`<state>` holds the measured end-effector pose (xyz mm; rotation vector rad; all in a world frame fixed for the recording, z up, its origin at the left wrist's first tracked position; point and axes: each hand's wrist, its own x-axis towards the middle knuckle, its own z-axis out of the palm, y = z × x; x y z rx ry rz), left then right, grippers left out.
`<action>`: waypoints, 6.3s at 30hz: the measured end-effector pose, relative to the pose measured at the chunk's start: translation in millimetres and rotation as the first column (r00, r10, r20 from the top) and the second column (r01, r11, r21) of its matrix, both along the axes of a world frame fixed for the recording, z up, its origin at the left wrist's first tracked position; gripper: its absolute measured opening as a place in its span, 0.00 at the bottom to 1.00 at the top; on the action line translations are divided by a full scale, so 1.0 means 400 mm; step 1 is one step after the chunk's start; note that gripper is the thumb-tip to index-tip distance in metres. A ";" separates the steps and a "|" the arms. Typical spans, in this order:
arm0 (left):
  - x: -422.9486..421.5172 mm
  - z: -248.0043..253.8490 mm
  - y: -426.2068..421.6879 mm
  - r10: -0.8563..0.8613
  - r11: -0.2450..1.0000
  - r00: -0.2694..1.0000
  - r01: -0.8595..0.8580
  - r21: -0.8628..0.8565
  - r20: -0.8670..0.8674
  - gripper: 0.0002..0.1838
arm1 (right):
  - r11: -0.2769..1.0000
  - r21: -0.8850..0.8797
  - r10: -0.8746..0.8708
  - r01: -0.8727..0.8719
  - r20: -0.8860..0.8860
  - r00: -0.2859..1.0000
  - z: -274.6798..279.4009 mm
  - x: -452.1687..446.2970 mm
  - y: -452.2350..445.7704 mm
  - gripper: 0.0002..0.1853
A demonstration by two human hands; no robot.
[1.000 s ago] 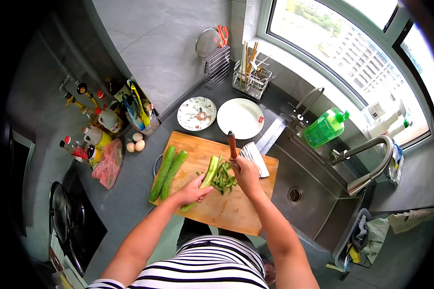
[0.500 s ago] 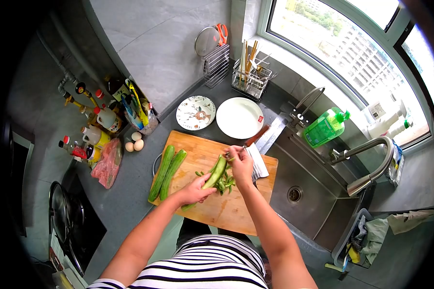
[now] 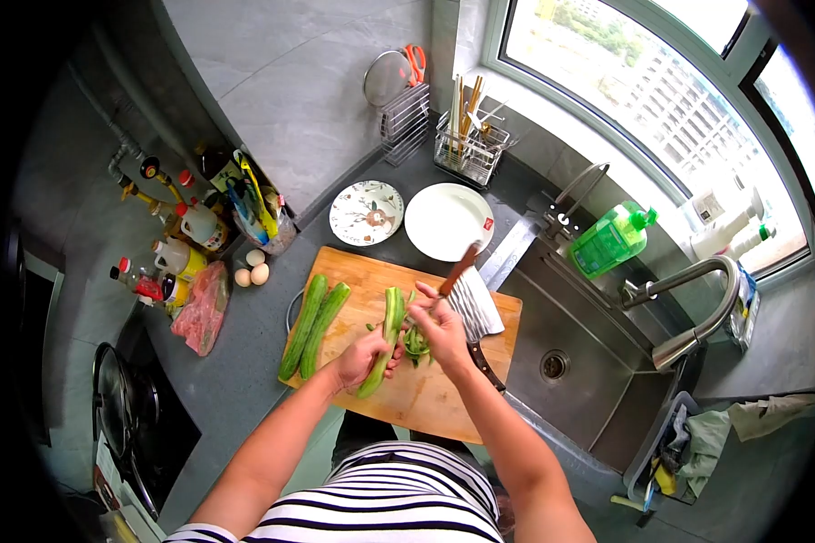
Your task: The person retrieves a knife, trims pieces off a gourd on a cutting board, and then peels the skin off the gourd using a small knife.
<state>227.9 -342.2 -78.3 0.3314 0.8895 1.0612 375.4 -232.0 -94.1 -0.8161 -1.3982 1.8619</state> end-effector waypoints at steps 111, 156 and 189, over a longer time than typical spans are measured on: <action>-0.003 0.022 0.025 -0.055 0.998 0.972 0.047 0.039 0.228 0.28 | 0.931 -0.304 -0.238 0.202 -0.083 0.968 0.052 -0.078 0.054 0.11; 0.002 0.005 0.027 -0.021 0.993 0.902 0.068 0.094 -0.431 0.16 | 0.976 0.200 -0.104 0.082 0.101 0.989 0.021 -0.033 0.036 0.08; -0.012 -0.057 0.061 0.114 0.988 0.991 -0.105 -0.116 0.075 0.25 | 0.870 -0.492 -0.037 -0.007 -0.078 0.996 -0.024 -0.036 0.033 0.12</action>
